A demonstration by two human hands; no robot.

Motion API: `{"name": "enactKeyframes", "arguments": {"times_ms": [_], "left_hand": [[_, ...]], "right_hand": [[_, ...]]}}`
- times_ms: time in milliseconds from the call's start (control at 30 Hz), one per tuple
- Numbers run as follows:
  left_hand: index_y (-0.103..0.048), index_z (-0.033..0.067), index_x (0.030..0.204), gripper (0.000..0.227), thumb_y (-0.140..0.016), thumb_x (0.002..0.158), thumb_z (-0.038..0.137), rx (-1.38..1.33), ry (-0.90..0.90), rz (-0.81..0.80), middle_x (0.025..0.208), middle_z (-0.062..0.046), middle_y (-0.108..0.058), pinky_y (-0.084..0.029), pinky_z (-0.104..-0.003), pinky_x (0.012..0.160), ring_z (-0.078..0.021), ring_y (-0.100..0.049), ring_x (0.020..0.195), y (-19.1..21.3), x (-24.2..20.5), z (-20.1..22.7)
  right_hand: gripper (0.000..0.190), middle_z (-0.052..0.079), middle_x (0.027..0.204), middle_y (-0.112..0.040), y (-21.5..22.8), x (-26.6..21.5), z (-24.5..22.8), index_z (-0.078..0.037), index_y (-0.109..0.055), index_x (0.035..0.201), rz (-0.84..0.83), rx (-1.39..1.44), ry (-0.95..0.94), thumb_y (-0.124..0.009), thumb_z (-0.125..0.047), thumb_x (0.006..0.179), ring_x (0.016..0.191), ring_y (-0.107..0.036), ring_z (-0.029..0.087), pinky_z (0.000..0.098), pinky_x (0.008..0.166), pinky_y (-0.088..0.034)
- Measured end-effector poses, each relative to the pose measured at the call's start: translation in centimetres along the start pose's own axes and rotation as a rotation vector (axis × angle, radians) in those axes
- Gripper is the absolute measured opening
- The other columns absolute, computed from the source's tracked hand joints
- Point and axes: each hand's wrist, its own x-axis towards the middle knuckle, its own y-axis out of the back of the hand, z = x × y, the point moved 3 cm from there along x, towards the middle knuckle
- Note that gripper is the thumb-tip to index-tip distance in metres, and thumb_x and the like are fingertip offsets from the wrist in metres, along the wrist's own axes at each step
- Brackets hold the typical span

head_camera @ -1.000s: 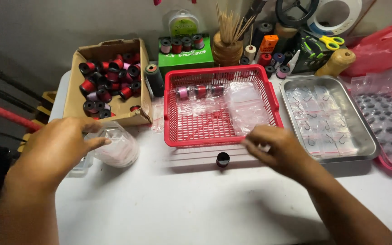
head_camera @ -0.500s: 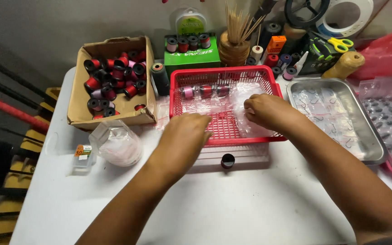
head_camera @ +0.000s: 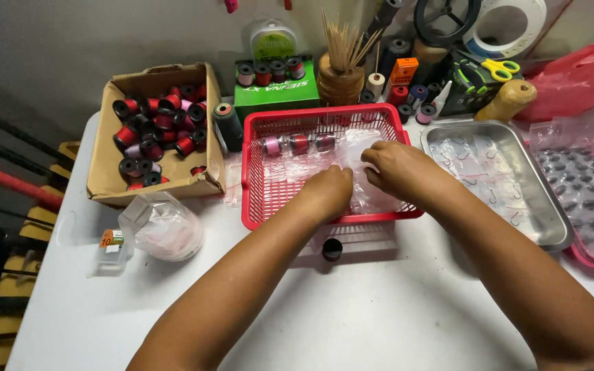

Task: The person takes spools of fishing line from a cardboard box and places them into small plastic bags. They seal the bags and place them into a red basket. The person repeats this process for multiple spools.

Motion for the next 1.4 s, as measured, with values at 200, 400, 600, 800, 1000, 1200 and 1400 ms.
{"name": "enactKeyframes", "arguments": {"times_ms": [200, 400, 600, 800, 1000, 1200, 1400], "left_hand": [[-0.059, -0.0100, 0.098, 0.025, -0.048, 0.078, 0.000, -0.067, 0.154, -0.134, 0.094, -0.025, -0.061, -0.049, -0.051, 0.077, -0.0422, -0.061, 0.092, 0.1, 0.1, -0.9], [-0.058, -0.0083, 0.105, 0.033, -0.053, 0.075, 0.003, -0.074, 0.150, -0.184, 0.100, -0.025, -0.061, -0.046, -0.052, 0.084, -0.0416, -0.058, 0.100, -0.9, 0.9, -0.9], [-0.053, -0.0084, 0.112, 0.039, -0.053, 0.075, 0.003, -0.122, 0.108, -0.221, 0.106, -0.027, -0.059, -0.043, -0.052, 0.090, -0.0433, -0.054, 0.105, 0.9, -0.3, 0.2], [-0.055, -0.0063, 0.110, 0.036, -0.050, 0.080, 0.013, -0.136, 0.078, -0.161, 0.104, -0.028, -0.059, -0.044, -0.051, 0.089, -0.0430, -0.054, 0.105, -1.1, 0.9, -1.7], [-0.058, -0.0024, 0.109, 0.034, -0.050, 0.082, 0.016, -0.136, 0.092, -0.069, 0.102, -0.025, -0.061, -0.045, -0.050, 0.088, -0.0412, -0.055, 0.105, 2.1, -2.7, -1.8], [-0.058, -0.0007, 0.111, 0.036, -0.051, 0.080, 0.018, -0.228, 0.053, 0.003, 0.101, -0.022, -0.063, -0.045, -0.050, 0.084, -0.0404, -0.058, 0.100, 3.5, -5.2, -1.7], [-0.056, 0.0000, 0.112, 0.035, -0.051, 0.082, 0.016, -0.286, 0.052, 0.115, 0.104, -0.022, -0.062, -0.046, -0.048, 0.084, -0.0365, -0.061, 0.095, 5.5, -7.8, -1.4]], "right_hand": [[0.009, 0.007, 0.074, -0.063, -2.9, 0.5, 1.8, -0.014, -0.061, 0.080, 0.146, -0.268, 0.143, -0.058, -0.014, 0.072, 0.074, -0.063, 0.025, 0.0373, 0.075, -0.050], [0.016, 0.002, 0.073, -0.066, -3.4, 0.7, 1.3, -0.017, -0.067, 0.080, 0.187, -0.506, 0.082, -0.053, -0.015, 0.074, 0.084, -0.063, 0.020, 0.0519, 0.103, -0.025], [0.013, 0.000, 0.066, -0.065, -2.5, 0.6, 0.6, -0.019, -0.067, 0.074, 0.263, -0.555, 0.111, -0.058, -0.010, 0.072, 0.073, -0.063, 0.017, 0.0529, 0.098, -0.031], [0.008, -0.002, 0.065, -0.061, -3.1, 0.8, 2.3, -0.020, -0.062, 0.075, 0.284, -0.564, 0.109, -0.063, -0.014, 0.070, 0.069, -0.061, 0.016, 0.0408, 0.087, -0.040], [0.009, -0.002, 0.067, -0.061, -1.6, 0.6, 2.4, -0.017, -0.061, 0.070, 0.054, -0.282, 0.034, -0.069, -0.022, 0.069, 0.073, -0.064, 0.018, 0.0409, 0.086, -0.041], [0.004, 0.004, 0.070, -0.064, -0.3, -0.3, 1.8, -0.014, -0.061, 0.078, 0.188, -0.269, 0.022, -0.060, -0.013, 0.075, 0.074, -0.065, 0.023, 0.0452, 0.090, -0.040], [0.016, -0.003, 0.061, -0.059, -0.3, -0.3, 2.7, -0.021, -0.050, 0.087, 0.598, -0.454, 0.074, -0.059, -0.016, 0.074, 0.064, -0.062, 0.014, 0.0320, 0.082, -0.042]]}}
